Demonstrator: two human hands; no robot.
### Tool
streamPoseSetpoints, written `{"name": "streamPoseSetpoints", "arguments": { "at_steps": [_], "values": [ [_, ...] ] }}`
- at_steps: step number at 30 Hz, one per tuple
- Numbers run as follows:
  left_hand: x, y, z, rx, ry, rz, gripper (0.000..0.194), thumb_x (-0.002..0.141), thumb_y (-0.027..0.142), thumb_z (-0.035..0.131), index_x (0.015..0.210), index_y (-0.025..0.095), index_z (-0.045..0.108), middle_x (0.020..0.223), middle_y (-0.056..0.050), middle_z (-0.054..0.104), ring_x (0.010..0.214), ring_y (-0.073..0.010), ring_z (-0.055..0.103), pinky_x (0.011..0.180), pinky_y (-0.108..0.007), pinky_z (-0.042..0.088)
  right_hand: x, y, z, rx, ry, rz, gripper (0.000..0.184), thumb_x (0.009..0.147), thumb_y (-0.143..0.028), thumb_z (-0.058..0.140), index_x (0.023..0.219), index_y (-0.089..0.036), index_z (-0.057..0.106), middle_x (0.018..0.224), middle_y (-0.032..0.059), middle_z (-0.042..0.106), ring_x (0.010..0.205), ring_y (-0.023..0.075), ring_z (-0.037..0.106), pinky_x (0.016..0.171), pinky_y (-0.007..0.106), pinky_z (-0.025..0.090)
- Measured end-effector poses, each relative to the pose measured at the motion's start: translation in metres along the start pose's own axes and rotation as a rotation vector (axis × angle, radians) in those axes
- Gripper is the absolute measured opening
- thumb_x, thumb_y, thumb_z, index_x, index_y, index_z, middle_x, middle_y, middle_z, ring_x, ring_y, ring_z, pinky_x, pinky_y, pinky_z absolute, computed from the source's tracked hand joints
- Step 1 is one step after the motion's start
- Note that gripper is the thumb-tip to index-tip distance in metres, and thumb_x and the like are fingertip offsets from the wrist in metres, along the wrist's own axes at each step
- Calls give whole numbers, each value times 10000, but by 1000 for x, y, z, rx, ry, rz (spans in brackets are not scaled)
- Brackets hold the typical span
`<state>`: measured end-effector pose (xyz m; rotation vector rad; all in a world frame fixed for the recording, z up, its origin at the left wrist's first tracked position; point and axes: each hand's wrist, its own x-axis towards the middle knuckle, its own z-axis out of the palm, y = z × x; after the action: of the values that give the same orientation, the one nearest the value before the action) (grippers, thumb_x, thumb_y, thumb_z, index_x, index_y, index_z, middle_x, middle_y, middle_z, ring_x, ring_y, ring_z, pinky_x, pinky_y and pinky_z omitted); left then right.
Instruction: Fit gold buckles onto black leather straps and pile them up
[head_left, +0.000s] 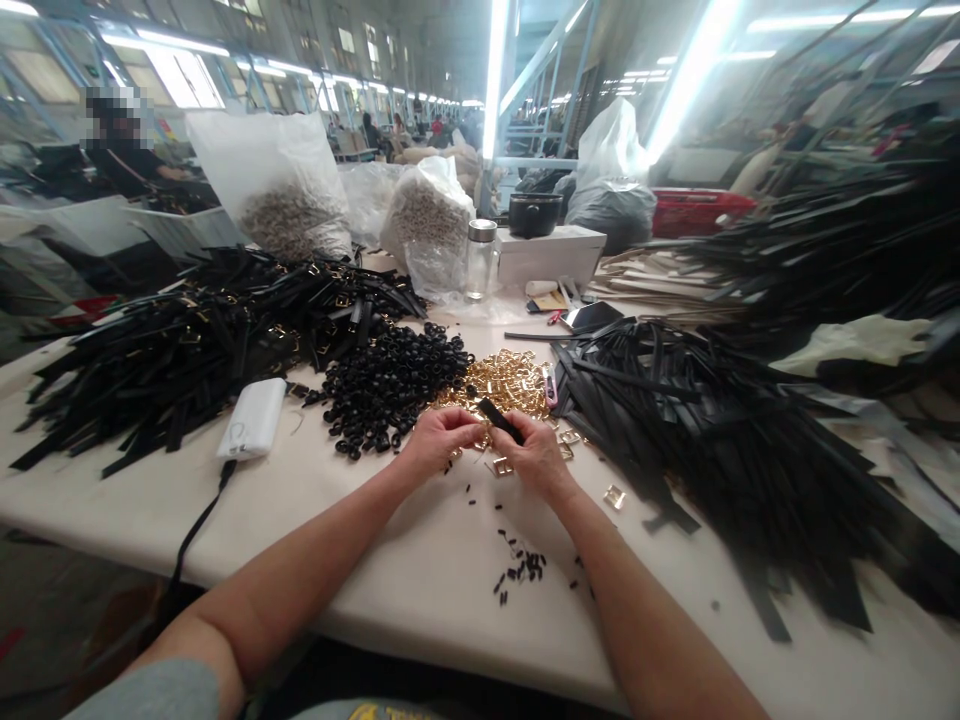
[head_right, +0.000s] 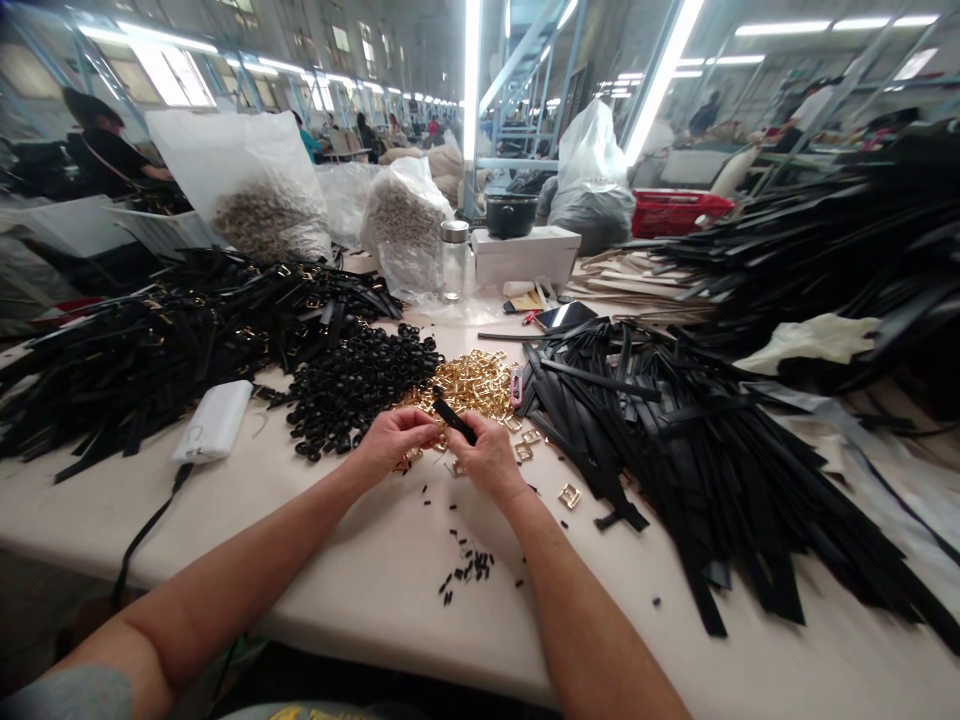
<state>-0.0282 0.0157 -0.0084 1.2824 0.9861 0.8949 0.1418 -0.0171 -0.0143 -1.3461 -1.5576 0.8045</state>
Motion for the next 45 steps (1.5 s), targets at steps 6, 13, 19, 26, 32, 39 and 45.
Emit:
{"name": "streamPoseSetpoints", "arguments": {
  "at_steps": [6, 13, 19, 26, 32, 39, 45],
  "values": [
    [-4, 1, 5, -196, -18, -67, 325, 605, 388, 828, 721, 128, 670, 693, -30, 687, 626, -119, 619, 671, -263, 500, 1, -1, 1, 235, -34, 105, 268, 773, -443, 624, 728, -179, 610, 581, -35, 526, 493, 98, 429, 436, 214, 343],
    [1, -2, 0, -230, 54, -42, 300, 617, 371, 825, 713, 132, 672, 668, -8, 672, 616, -100, 600, 669, -244, 494, -1, -5, -3, 183, 13, 64, 289, 812, -466, 591, 711, -195, 574, 573, -40, 503, 485, 99, 409, 449, 222, 332],
    [6, 2, -10, -263, 135, -27, 330, 589, 394, 838, 716, 135, 676, 707, -5, 678, 646, -87, 599, 701, -232, 490, -2, -8, -12, -140, 10, -77, 241, 865, -327, 484, 665, -207, 542, 573, -24, 500, 539, 124, 449, 522, 239, 339],
    [3, 5, -11, -140, 123, 45, 302, 617, 393, 816, 710, 140, 680, 719, -11, 672, 618, -89, 557, 639, -227, 461, -2, -3, -9, -410, -47, -179, 203, 876, -282, 483, 703, -208, 560, 654, -5, 585, 612, 139, 520, 600, 249, 343],
    [0, 2, -8, 50, 34, 203, 233, 682, 360, 768, 685, 147, 673, 832, -44, 687, 695, -123, 581, 670, -247, 467, -3, -8, -6, -427, -58, -176, 209, 883, -274, 483, 697, -207, 553, 651, -3, 592, 597, 133, 519, 600, 239, 348],
    [-2, -1, -9, 392, -36, 413, 174, 784, 298, 689, 680, 159, 681, 719, -31, 650, 682, -129, 556, 673, -247, 435, -5, -13, -5, -408, -79, -231, 213, 877, -246, 480, 679, -200, 547, 644, 8, 594, 594, 131, 515, 600, 241, 338],
    [0, 6, -16, 245, 63, 301, 220, 742, 345, 715, 677, 147, 644, 598, 17, 569, 545, -88, 463, 522, -210, 359, -3, -7, -9, -439, -106, -201, 184, 863, -253, 512, 699, -201, 578, 654, 2, 607, 600, 131, 517, 596, 242, 326]
  ]
}}
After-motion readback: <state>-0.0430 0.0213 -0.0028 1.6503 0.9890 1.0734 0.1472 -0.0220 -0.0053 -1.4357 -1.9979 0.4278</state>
